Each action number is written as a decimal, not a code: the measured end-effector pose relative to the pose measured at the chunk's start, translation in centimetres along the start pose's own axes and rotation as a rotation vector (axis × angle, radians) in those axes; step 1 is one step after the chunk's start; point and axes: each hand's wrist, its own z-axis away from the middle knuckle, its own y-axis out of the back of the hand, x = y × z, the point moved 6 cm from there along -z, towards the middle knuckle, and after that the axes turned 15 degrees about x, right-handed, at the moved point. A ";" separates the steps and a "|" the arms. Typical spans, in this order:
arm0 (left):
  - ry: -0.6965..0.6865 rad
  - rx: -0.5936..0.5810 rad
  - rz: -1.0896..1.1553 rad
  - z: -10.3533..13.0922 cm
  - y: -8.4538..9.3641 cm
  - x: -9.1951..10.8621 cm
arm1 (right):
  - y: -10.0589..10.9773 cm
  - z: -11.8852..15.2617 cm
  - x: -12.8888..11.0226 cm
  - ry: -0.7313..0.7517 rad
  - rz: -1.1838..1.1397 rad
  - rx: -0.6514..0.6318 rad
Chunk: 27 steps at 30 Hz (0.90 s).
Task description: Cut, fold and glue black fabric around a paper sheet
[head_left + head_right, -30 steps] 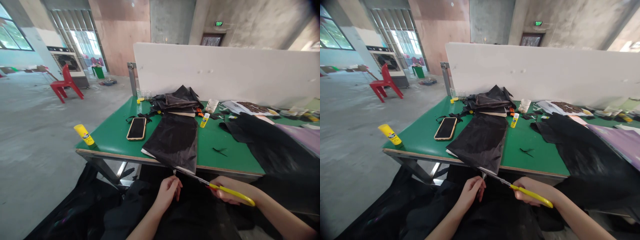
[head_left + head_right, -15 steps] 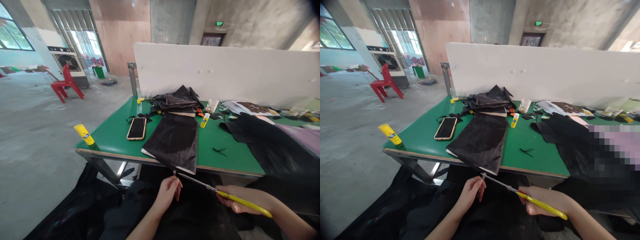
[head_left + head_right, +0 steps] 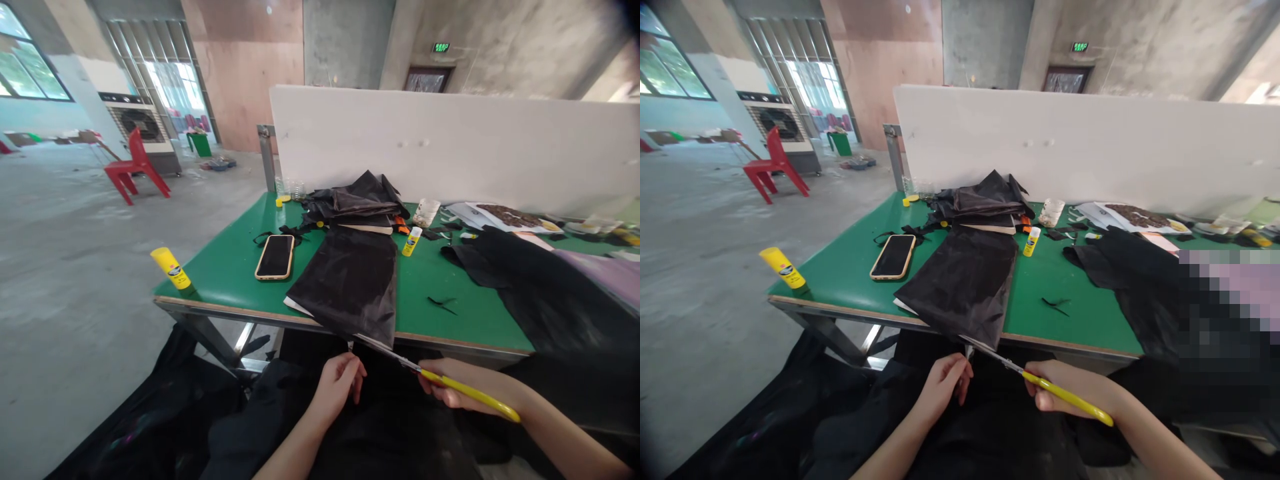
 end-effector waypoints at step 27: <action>-0.013 -0.023 0.004 0.0 0.0 0.3 | -1.2 -2.4 1.2 -0.280 -0.273 -0.014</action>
